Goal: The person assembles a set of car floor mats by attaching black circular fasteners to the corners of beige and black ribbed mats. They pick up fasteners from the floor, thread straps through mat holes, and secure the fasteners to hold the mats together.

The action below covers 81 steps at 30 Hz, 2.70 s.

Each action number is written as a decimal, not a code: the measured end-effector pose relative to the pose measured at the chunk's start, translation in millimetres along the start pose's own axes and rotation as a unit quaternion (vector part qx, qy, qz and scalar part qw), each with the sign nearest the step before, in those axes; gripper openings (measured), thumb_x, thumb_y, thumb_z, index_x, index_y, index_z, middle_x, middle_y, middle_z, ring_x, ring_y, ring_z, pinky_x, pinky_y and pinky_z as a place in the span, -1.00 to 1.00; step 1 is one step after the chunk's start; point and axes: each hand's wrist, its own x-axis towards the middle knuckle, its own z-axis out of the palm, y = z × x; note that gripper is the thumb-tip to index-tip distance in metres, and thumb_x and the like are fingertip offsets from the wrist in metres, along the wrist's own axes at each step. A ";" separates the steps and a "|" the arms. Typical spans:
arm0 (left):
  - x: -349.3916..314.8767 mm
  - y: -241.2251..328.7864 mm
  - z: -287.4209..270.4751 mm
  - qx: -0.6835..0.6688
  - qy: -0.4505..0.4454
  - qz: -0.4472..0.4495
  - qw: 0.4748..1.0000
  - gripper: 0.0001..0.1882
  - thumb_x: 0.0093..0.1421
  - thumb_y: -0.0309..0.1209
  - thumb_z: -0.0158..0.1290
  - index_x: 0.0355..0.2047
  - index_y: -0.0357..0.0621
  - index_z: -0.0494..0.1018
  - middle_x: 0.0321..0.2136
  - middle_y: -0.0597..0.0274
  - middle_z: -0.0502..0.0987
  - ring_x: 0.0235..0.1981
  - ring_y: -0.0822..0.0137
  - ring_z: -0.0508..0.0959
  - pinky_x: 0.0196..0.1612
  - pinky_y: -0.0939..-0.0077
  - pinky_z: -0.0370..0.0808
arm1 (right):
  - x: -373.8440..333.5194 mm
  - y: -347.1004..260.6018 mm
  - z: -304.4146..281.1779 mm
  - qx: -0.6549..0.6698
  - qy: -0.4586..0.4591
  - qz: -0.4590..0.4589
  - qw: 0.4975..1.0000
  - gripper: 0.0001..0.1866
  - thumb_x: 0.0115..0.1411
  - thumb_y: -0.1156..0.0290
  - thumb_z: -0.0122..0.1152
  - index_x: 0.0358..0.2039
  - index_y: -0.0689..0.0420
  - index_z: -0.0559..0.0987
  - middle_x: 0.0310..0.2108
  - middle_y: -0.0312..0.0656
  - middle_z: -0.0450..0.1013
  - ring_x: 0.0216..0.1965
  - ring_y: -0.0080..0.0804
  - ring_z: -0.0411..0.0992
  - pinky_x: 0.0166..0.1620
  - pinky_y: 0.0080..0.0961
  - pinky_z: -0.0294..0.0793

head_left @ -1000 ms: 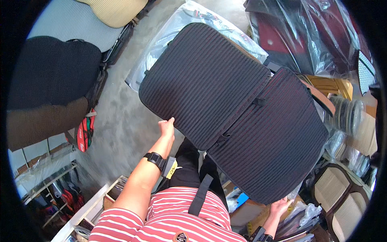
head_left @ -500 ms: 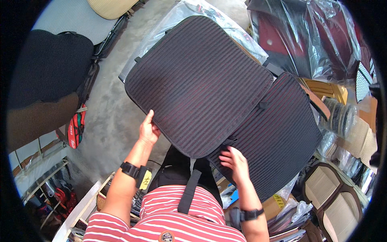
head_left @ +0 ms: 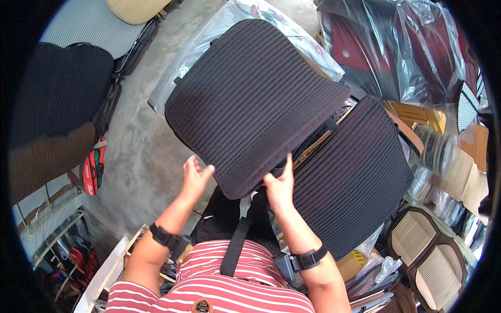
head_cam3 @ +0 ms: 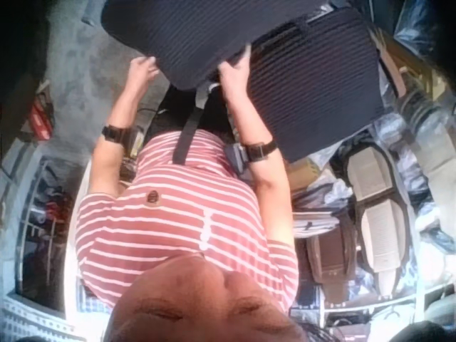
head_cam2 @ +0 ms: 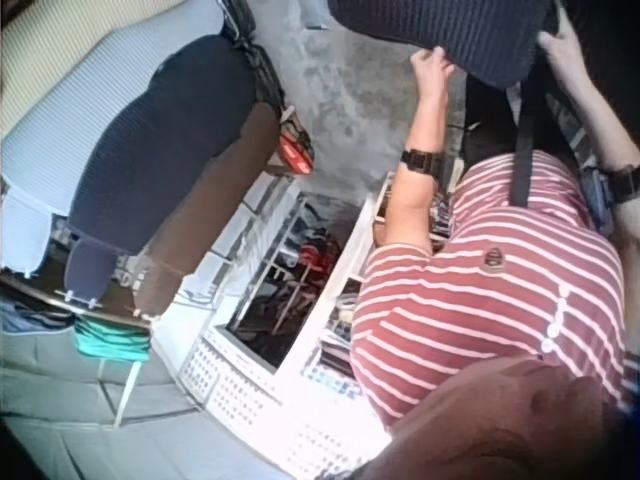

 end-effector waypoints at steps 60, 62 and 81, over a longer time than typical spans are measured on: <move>87.6 91.6 -104.2 -0.185 -0.083 0.116 0.972 -0.69 0.05 -0.58 0.11 -0.15 -0.30 0.45 -0.30 0.32 0.53 -0.30 0.53 0.48 -0.19 0.63 0.43 | 56.9 -46.0 -49.0 0.133 0.001 0.107 0.985 -0.58 -0.06 0.49 0.19 -0.15 0.40 0.44 -0.22 -0.02 0.46 -0.23 -0.22 0.45 -0.10 -0.35 0.43; 77.5 106.9 -113.3 -0.177 -0.072 0.131 0.973 -0.69 0.04 -0.59 0.11 -0.15 -0.31 0.45 -0.30 0.31 0.53 -0.30 0.53 0.48 -0.19 0.63 0.43 | 30.3 -72.8 -59.0 0.123 -0.015 0.084 0.989 -0.56 -0.06 0.49 0.18 -0.11 0.35 0.42 -0.18 -0.06 0.45 -0.19 -0.23 0.44 -0.07 -0.32 0.43; 11.6 142.5 -8.4 -0.154 -0.183 0.194 0.951 -0.72 0.06 -0.60 0.06 -0.17 -0.30 0.41 -0.27 0.34 0.49 -0.25 0.51 0.45 -0.11 0.58 0.38 | -157.1 27.6 -413.9 -0.071 0.389 0.156 0.905 -0.66 0.06 0.53 0.10 -0.10 0.19 0.44 -0.33 -0.27 0.44 -0.42 -0.55 0.39 -0.51 -0.75 0.38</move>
